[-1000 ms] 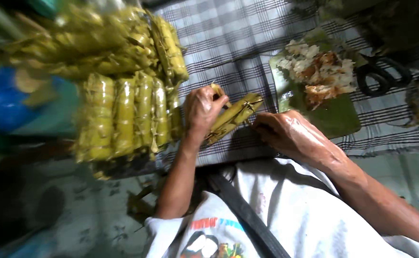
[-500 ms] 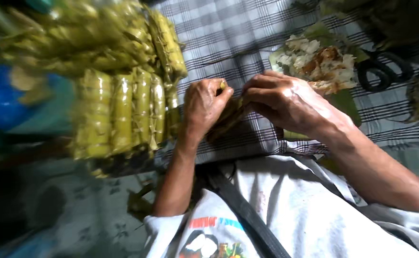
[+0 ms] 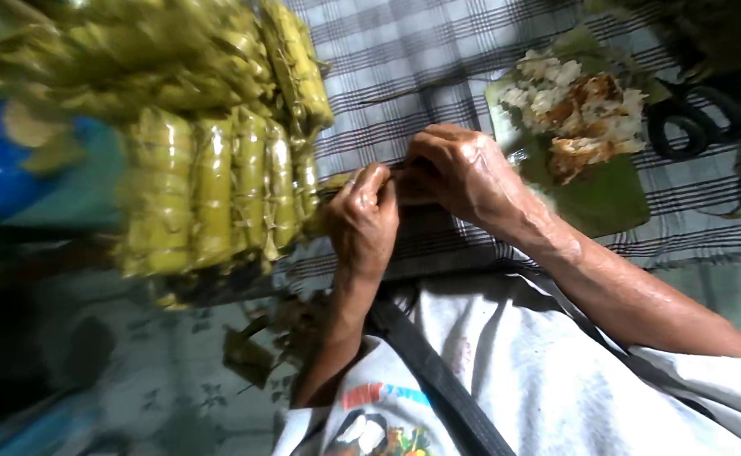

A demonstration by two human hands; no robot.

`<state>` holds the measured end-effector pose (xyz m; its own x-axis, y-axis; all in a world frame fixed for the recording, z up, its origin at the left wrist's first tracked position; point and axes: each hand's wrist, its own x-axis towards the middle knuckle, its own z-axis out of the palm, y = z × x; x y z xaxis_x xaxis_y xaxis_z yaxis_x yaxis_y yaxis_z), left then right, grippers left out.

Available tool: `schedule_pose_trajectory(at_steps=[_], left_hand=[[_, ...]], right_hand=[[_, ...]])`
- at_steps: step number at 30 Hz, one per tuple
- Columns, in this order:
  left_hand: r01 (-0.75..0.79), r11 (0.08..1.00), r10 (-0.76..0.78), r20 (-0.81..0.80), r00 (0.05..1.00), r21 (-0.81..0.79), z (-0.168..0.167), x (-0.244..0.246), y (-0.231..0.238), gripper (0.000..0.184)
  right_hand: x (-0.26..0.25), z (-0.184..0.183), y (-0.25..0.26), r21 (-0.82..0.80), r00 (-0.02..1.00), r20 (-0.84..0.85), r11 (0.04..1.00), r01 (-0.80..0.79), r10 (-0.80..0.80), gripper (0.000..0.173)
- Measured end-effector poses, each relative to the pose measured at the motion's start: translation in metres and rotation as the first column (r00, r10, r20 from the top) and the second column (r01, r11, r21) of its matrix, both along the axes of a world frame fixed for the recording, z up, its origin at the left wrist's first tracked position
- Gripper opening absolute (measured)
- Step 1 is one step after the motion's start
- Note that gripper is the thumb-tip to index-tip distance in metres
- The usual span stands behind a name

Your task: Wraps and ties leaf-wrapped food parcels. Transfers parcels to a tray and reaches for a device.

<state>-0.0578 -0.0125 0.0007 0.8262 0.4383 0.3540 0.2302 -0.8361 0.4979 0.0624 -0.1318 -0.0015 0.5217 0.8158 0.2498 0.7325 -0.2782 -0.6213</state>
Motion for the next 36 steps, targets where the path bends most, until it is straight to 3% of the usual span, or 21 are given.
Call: schedule_pose_trajectory(at_steps=[3,7,13,15,20,24,27,31,36], left_hand=[[0.015,0.997,-0.011,0.045,0.999,-0.081,-0.006,-0.001,0.002,0.009],[0.042,0.957,-0.002,0.14,0.99,-0.288,-0.012,0.004,0.007,0.011],[0.112,0.782,0.017,0.199,0.98,-0.614,-0.011,0.014,0.019,0.016],[0.136,0.782,-0.031,0.18,0.983,-0.608,-0.007,0.011,0.022,0.016],[0.092,0.88,-0.127,-0.044,0.991,-0.466,0.013,-0.007,0.022,0.011],[-0.01,0.725,-0.068,-0.086,0.994,-0.689,0.015,-0.013,0.016,0.01],[0.011,0.616,-0.06,-0.033,0.998,-0.788,0.011,-0.013,0.012,0.01],[-0.016,0.667,-0.016,-0.035,0.999,-0.745,0.007,-0.011,0.008,0.005],[-0.066,0.675,0.044,-0.049,0.998,-0.735,0.005,-0.01,0.001,0.005]], right_hand=[[-0.008,0.014,-0.009,-0.057,0.996,0.084,0.998,-0.029,0.034,0.014],[-0.017,0.035,-0.018,-0.11,0.99,-0.012,0.983,-0.144,0.143,0.017],[-0.013,0.03,-0.015,-0.06,0.967,-0.149,0.974,-0.218,0.207,0.018],[-0.008,0.028,-0.014,-0.004,0.948,-0.213,0.97,-0.243,0.237,0.017],[0.001,0.028,-0.004,0.105,0.895,-0.331,0.955,-0.279,0.298,0.014],[0.007,0.028,0.007,0.131,0.91,-0.252,0.944,-0.304,0.328,0.013],[0.015,0.029,0.013,0.102,0.943,-0.113,0.948,-0.301,0.312,0.015],[0.028,0.014,0.018,0.063,0.968,-0.064,0.969,-0.241,0.245,0.015],[0.018,0.006,0.013,0.178,0.994,0.102,0.983,-0.053,0.035,0.026]])
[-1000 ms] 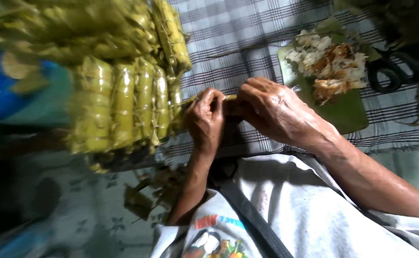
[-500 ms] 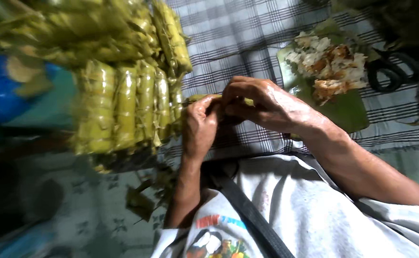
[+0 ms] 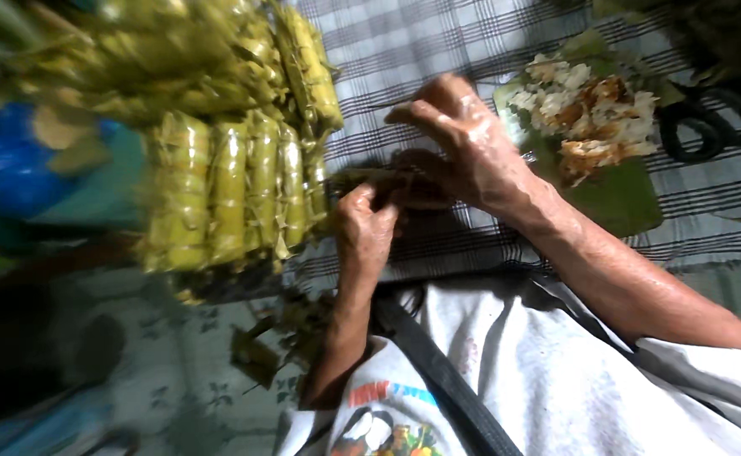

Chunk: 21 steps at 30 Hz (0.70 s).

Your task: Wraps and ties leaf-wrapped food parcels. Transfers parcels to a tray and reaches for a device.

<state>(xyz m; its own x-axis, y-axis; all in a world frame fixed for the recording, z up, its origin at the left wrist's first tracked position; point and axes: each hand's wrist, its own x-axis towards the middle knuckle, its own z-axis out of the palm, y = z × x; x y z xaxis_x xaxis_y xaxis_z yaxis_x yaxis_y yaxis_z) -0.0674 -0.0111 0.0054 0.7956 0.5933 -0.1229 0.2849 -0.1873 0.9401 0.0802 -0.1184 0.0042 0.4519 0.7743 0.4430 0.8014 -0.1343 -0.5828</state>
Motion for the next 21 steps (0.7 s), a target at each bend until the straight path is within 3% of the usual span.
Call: schedule_pose_trajectory(at_steps=[3,7,11,15,19,21], left_hand=[[0.015,0.999,-0.015,-0.002,1.0,-0.036,0.003,0.001,0.001,0.004],[0.018,0.996,-0.013,0.058,0.998,-0.09,-0.002,0.002,0.003,0.009],[0.042,0.987,-0.026,0.104,0.994,-0.152,-0.003,0.0,0.007,0.014],[0.107,0.976,-0.079,0.152,0.985,-0.188,-0.003,-0.002,0.012,0.013],[0.118,0.988,-0.098,0.187,0.977,-0.095,-0.009,-0.007,0.015,0.011],[0.111,0.992,-0.097,0.198,0.975,-0.06,-0.014,-0.008,0.016,0.011]], right_hand=[[-0.015,0.009,-0.012,0.121,0.999,0.043,0.993,-0.006,0.001,0.018],[-0.027,-0.006,-0.016,0.001,0.99,-0.005,0.99,-0.139,0.139,0.025],[-0.027,-0.014,-0.01,0.011,0.99,-0.022,0.991,-0.137,0.137,0.02],[-0.021,-0.009,-0.009,0.006,0.978,-0.147,0.989,-0.148,0.148,0.015],[-0.006,0.003,-0.01,-0.158,0.901,-0.341,0.929,-0.335,0.267,0.02],[-0.001,0.012,-0.007,-0.281,0.889,-0.361,0.877,-0.391,0.281,0.025]])
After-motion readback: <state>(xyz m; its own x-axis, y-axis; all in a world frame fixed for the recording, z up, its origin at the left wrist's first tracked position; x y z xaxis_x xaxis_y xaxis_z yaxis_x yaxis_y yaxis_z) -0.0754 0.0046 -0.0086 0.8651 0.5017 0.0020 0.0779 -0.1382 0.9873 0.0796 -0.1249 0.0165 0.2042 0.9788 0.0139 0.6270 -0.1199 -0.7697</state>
